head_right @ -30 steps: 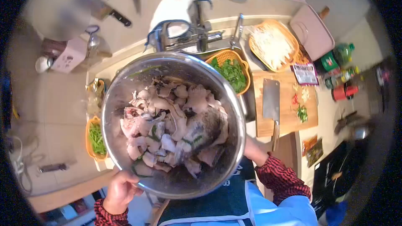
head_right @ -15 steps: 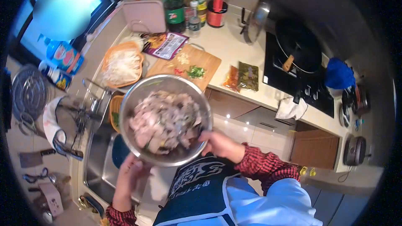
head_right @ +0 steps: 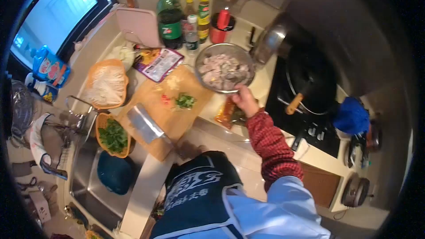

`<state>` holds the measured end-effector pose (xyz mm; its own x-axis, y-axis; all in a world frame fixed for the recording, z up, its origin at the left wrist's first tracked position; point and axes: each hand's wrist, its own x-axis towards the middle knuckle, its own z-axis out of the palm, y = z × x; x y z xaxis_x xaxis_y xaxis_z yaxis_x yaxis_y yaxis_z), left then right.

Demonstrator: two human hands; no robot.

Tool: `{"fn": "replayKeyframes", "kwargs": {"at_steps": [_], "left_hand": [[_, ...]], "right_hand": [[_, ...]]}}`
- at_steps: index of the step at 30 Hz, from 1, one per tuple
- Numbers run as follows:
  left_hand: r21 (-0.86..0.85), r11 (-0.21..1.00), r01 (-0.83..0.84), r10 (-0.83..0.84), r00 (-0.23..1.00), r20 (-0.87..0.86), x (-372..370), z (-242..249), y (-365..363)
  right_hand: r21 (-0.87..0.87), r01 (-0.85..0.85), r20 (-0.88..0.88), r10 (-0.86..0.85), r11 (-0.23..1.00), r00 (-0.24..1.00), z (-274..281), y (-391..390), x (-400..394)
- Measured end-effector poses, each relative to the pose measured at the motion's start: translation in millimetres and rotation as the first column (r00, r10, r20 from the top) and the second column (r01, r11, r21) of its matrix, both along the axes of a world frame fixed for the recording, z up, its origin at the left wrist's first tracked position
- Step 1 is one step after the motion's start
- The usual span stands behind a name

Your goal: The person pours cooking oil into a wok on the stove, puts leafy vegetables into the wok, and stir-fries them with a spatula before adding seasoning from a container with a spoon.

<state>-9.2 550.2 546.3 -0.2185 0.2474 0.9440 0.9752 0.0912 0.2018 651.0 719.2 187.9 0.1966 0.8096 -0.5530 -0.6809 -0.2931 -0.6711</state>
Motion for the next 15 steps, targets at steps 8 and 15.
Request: {"fn": "replayKeyframes", "kwargs": {"at_steps": [8, 15], "left_hand": [[-0.029, 0.996, -0.081, 0.081, 0.997, 0.011, 35, 0, 18], [0.013, 0.981, 0.193, -0.194, 0.978, 0.078, 101, -11, 79]], "right_hand": [[0.136, -0.097, -0.128, 0.115, 0.986, 0.985, -45, 40, 50], [-0.034, -0.005, 0.144, 0.010, 0.999, 0.990, -3, -13, 15]]}}
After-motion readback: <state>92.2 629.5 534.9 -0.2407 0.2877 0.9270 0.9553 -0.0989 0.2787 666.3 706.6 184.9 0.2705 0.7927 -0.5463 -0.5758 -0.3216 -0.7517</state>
